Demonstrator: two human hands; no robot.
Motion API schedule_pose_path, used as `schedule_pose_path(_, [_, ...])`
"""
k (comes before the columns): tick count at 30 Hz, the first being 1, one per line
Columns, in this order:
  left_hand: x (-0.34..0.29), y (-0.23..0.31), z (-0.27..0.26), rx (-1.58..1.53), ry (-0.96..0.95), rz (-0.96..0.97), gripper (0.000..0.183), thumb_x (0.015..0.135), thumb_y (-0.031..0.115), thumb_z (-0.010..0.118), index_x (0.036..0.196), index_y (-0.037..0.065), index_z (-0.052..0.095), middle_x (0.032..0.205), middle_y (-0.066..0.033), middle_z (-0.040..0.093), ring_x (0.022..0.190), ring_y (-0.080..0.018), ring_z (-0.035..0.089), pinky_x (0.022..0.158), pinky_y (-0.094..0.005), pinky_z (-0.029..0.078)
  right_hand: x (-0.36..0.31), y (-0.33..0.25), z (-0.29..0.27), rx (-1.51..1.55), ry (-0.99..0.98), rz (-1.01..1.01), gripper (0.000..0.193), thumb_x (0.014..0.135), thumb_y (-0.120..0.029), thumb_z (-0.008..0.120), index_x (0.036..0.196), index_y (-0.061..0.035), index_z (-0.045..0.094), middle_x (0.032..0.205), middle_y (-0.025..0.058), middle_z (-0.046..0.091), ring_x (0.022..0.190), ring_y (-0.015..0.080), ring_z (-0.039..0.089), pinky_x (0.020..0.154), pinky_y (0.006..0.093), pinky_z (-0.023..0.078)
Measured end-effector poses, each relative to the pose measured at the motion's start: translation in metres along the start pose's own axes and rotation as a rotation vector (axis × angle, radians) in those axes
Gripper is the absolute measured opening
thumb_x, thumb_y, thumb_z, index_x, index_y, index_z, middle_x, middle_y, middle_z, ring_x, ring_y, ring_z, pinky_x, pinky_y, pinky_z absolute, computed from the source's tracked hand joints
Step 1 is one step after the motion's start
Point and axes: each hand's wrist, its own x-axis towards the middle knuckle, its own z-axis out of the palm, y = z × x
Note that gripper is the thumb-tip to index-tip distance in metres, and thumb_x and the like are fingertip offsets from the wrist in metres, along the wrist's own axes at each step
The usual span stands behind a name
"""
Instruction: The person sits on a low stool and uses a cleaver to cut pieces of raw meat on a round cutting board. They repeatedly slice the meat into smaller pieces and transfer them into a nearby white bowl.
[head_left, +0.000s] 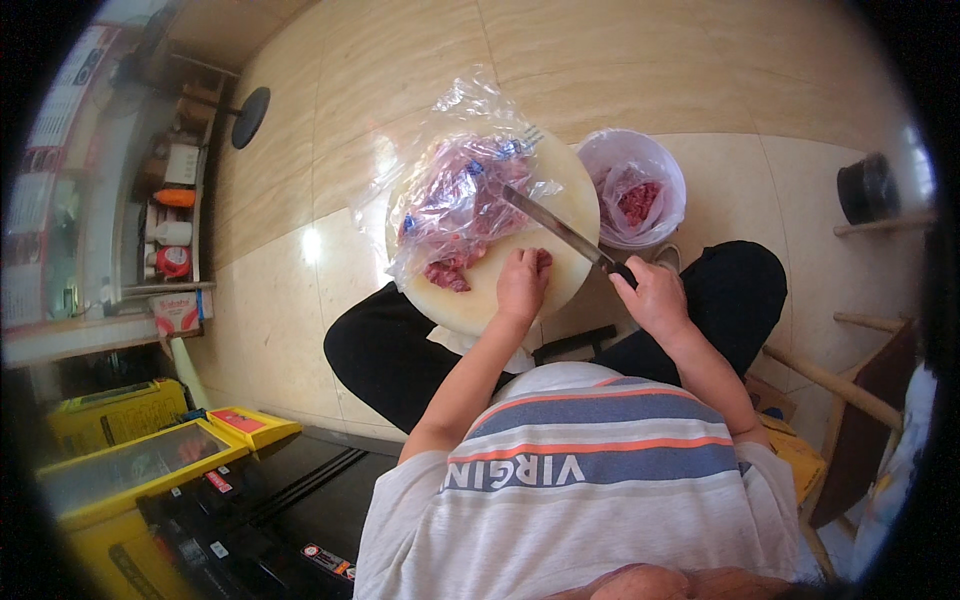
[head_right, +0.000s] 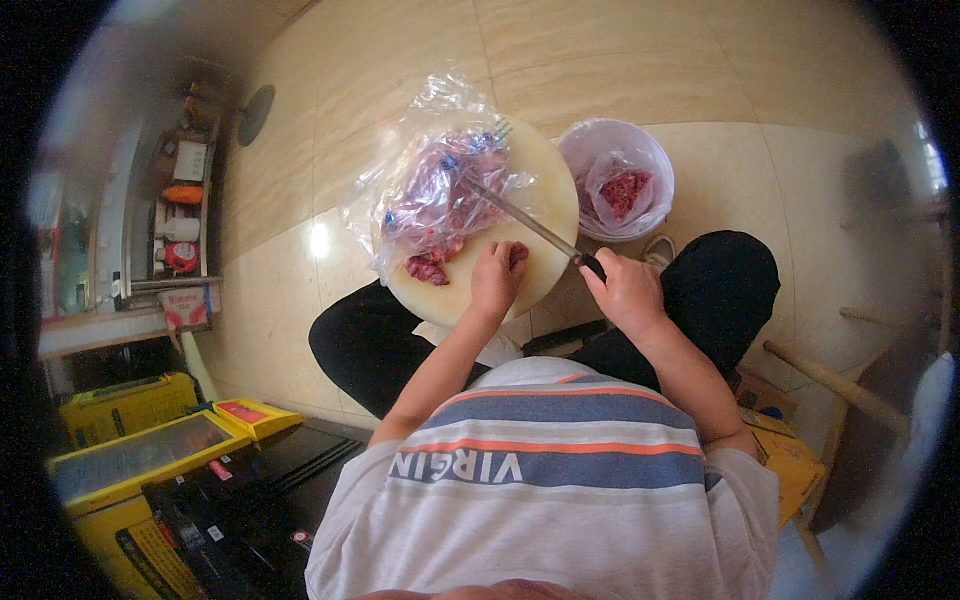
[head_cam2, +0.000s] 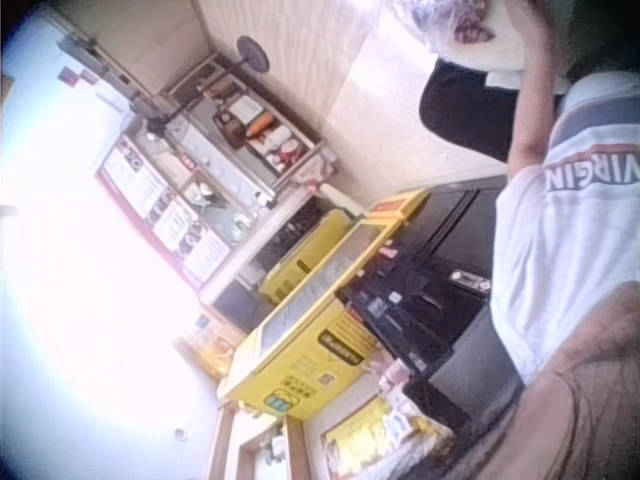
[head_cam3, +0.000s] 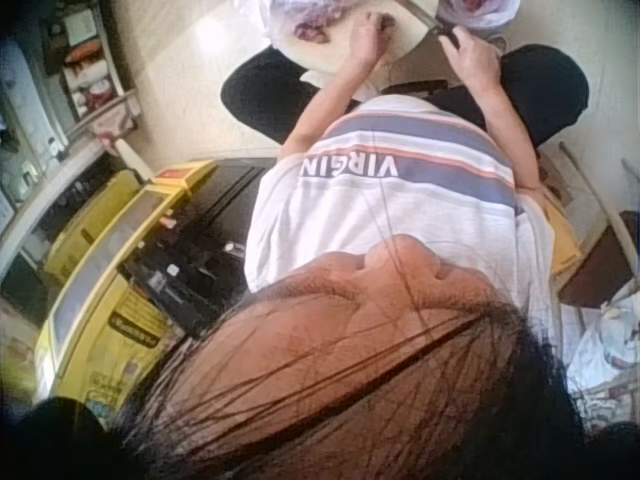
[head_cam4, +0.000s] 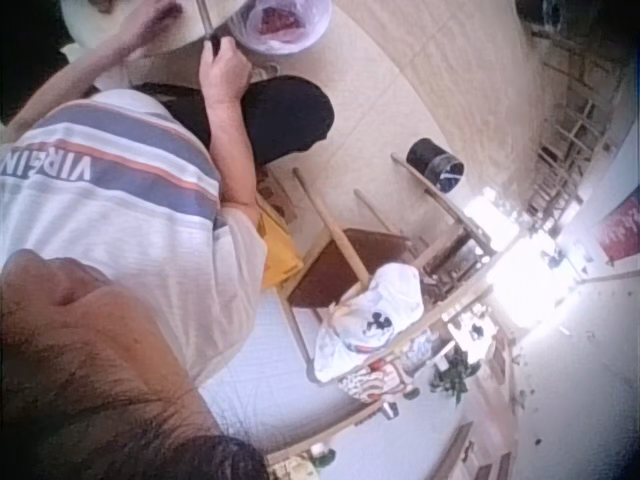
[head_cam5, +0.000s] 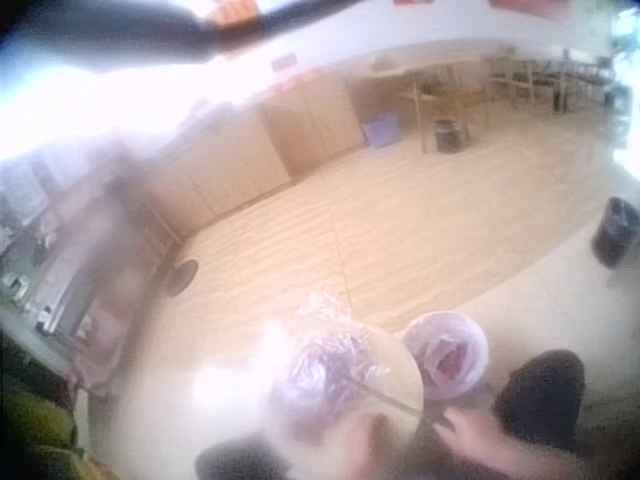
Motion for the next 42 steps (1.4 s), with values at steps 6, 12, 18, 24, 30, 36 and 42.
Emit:
schedule_pose_path(6, [-0.022, 0.005, -0.026, 0.048, -0.049, -0.05, 0.041, 0.069, 0.015, 0.079, 0.105, 0.004, 0.063, 0.105, -0.0177, 0.059, 0.101, -0.0359, 0.055, 0.085, -0.0417, 0.047, -0.004, -0.013, -0.003, 0.019, -0.037, -0.021, 0.026, 0.083, -0.027, 0.066, 0.079, -0.0043, 0.053, 0.067, 0.0187, 0.06, 0.065, 0.0398, 0.06, 0.057, 0.0486, 0.046])
schedule_pose_path(12, [-0.03, 0.006, -0.019, 0.118, 0.216, -0.057, 0.047, 0.066, 0.015, 0.079, 0.107, 0.002, 0.059, 0.11, -0.0179, 0.057, 0.099, -0.0355, 0.054, 0.086, -0.0416, 0.045, -0.012, -0.032, -0.005, -0.059, -0.126, 0.004, 0.024, 0.086, -0.025, 0.062, 0.08, -0.0037, 0.054, 0.068, 0.018, 0.062, 0.066, 0.0387, 0.062, 0.058, 0.0485, 0.048])
schedule_pose_path(18, [-0.027, -0.012, -0.016, -0.06, 0.17, 0.236, 0.021, 0.075, 0.009, 0.07, 0.095, 0.003, 0.064, 0.099, -0.011, 0.062, 0.092, -0.0298, 0.057, 0.081, -0.0378, 0.047, -0.027, -0.043, -0.007, -0.157, -0.217, 0.072, 0.023, 0.087, -0.024, 0.06, 0.082, -0.0024, 0.054, 0.07, 0.0191, 0.063, 0.067, 0.0385, 0.063, 0.059, 0.0484, 0.049])
schedule_pose_path(24, [-0.026, -0.022, -0.008, -0.065, 0.238, 0.228, 0.016, 0.076, 0.006, 0.068, 0.092, 0.005, 0.066, 0.094, -0.0079, 0.064, 0.088, -0.0272, 0.058, 0.078, -0.0357, 0.048, -0.037, -0.054, -0.009, -0.218, -0.288, 0.071, 0.02, 0.087, -0.021, 0.059, 0.082, -0.0021, 0.054, 0.072, 0.0196, 0.063, 0.068, 0.0376, 0.063, 0.059, 0.0467, 0.05])
schedule_pose_path(30, [-0.025, -0.022, -0.01, -0.091, 0.246, 0.241, 0.023, 0.073, 0.003, 0.067, 0.096, 0.005, 0.067, 0.094, -0.0082, 0.064, 0.087, -0.0277, 0.058, 0.077, -0.0361, 0.048, -0.039, -0.059, -0.007, -0.305, -0.344, 0.003, 0.016, 0.086, -0.017, 0.059, 0.084, -0.0029, 0.052, 0.072, 0.0188, 0.062, 0.068, 0.0366, 0.064, 0.06, 0.0451, 0.051])
schedule_pose_path(36, [-0.021, -0.021, -0.015, -0.116, 0.221, 0.247, 0.019, 0.071, 0.002, 0.066, 0.09, 0.004, 0.067, 0.092, -0.0086, 0.065, 0.086, -0.0284, 0.058, 0.077, -0.0363, 0.049, -0.024, -0.062, 0.007, -0.312, -0.415, -0.009, 0.012, 0.084, -0.01, 0.056, 0.082, -0.0001, 0.05, 0.07, 0.0203, 0.061, 0.067, 0.0368, 0.064, 0.06, 0.0457, 0.051])
schedule_pose_path(42, [-0.02, -0.025, -0.007, -0.082, 0.278, 0.259, 0.014, 0.069, 0.003, 0.064, 0.083, 0.005, 0.067, 0.09, -0.0089, 0.065, 0.086, -0.0284, 0.058, 0.077, -0.0368, 0.049, -0.008, -0.063, 0.045, -0.356, -0.321, -0.1, 0.005, 0.082, -0.004, 0.05, 0.081, 0.0004, 0.049, 0.067, 0.019, 0.06, 0.064, 0.0368, 0.064, 0.058, 0.0457, 0.051])
